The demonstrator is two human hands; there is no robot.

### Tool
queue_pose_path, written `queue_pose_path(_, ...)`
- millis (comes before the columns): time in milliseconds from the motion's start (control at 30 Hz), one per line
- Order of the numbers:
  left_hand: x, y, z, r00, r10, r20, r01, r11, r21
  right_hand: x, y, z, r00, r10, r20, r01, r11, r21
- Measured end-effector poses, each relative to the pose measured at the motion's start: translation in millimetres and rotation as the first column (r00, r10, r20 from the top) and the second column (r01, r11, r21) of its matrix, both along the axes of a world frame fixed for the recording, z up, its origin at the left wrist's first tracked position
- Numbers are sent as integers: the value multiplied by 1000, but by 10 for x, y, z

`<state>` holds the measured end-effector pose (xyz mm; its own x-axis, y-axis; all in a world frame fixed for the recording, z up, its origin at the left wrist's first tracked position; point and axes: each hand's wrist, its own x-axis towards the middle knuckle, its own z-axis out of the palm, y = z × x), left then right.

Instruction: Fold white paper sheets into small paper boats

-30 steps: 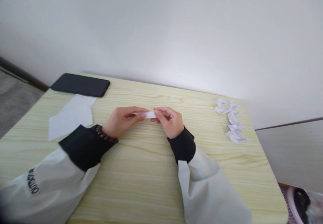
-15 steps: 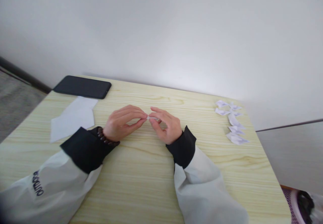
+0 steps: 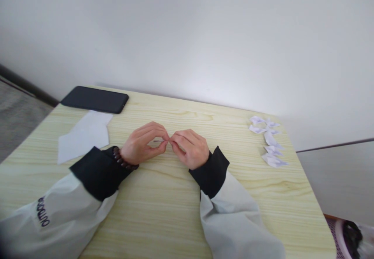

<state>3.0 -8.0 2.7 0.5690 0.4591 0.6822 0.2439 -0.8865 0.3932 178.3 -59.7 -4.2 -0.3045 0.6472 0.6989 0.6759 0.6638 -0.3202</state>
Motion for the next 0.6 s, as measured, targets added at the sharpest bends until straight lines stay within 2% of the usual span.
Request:
queue_pose_path(200,-4,-2,-3,1000,-16,-15,15,999,-42,12,-5,2,999,-3,-44,0,998,-69)
queue_pose_path(433,-8,0,3,999,-18,39,22,996,-90,-16,-21,32,1000,-26,-8,26,998,-61)
queue_pose_path(600,6,-21,15,997,-20,71,29,992,-125,-37,-26,35,998,6,-62,-11,996,-83)
